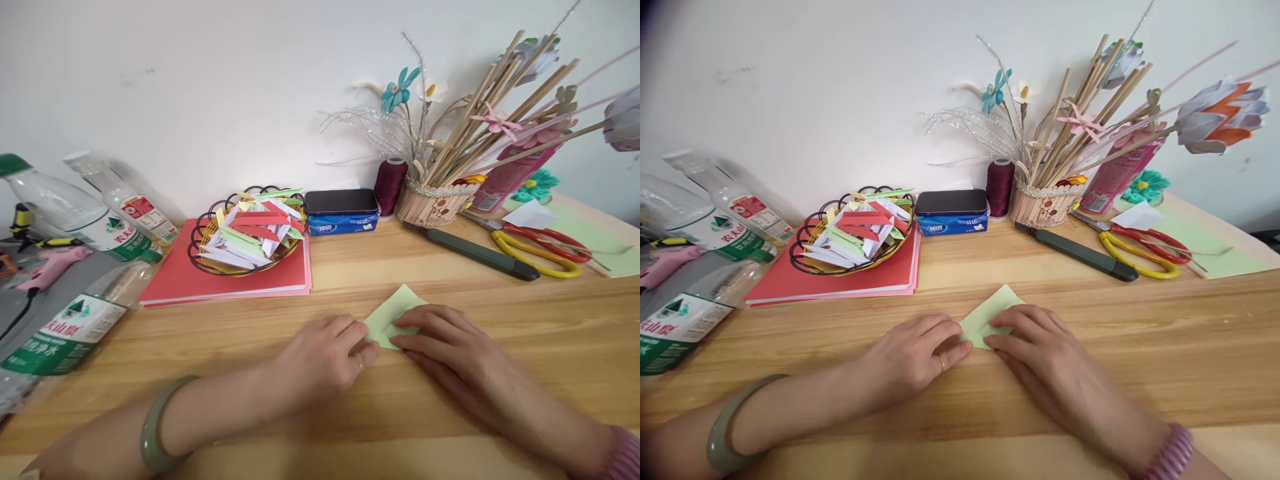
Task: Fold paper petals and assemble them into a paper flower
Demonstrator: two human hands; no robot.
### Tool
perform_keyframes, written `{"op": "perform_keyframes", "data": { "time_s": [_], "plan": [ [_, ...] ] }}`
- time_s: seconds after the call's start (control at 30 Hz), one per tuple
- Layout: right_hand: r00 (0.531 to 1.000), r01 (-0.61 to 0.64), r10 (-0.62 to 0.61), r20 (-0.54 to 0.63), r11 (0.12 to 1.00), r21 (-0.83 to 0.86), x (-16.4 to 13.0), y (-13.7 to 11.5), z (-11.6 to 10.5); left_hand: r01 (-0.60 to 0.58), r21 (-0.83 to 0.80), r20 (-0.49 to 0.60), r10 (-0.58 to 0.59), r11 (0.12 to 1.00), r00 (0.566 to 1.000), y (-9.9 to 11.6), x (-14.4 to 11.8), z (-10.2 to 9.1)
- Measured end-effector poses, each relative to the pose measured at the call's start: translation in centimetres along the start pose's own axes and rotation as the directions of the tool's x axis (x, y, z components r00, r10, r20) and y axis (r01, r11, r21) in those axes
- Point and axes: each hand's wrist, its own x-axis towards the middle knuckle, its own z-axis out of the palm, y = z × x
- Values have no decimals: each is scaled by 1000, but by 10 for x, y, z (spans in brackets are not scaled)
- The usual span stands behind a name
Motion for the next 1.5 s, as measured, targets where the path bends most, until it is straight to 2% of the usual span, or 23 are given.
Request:
{"op": "perform_keyframes", "data": {
  "time_s": [0.13,0.27,0.37,0.43,0.53,0.63,0.77,0.9,1.0,1.17,1.33,1.5],
  "plan": [
    [994,105,-105,5,982,-159,-10,-15,4,-52,72,-64,56,996,996,-10,3,-2],
    [993,102,-115,-38,964,-246,-9,-40,18,-56,65,-68,60,996,996,-7,2,-1],
    [997,25,-41,-62,973,-230,-4,-49,22,-78,43,-85,82,996,993,-2,0,0],
    [998,-10,1,-65,989,-150,-1,-48,18,-104,43,-86,107,994,991,-1,-1,0],
    [990,-105,100,-103,994,-42,3,-37,7,-119,40,-85,122,992,989,-5,0,-2],
    [960,-248,237,-149,967,-55,10,-22,1,-179,47,-74,182,983,980,-15,2,-5],
    [941,-332,332,-57,943,16,22,-12,3,-258,8,-15,258,966,966,-29,5,-10],
    [925,-376,377,-40,926,23,28,-13,7,-305,-25,68,305,952,950,-37,7,-14],
    [946,-320,317,-70,947,-38,27,-15,9,-307,-18,79,307,952,948,-38,7,-14],
    [994,-111,107,-38,985,-132,19,-17,7,-316,2,48,316,949,948,-37,7,-11],
    [999,37,-42,-26,987,-156,14,-18,2,-304,-3,26,304,953,952,-36,8,-11],
    [988,124,-144,-62,960,-252,13,-19,3,-304,52,-59,307,951,950,-33,8,-11]
  ]
}}
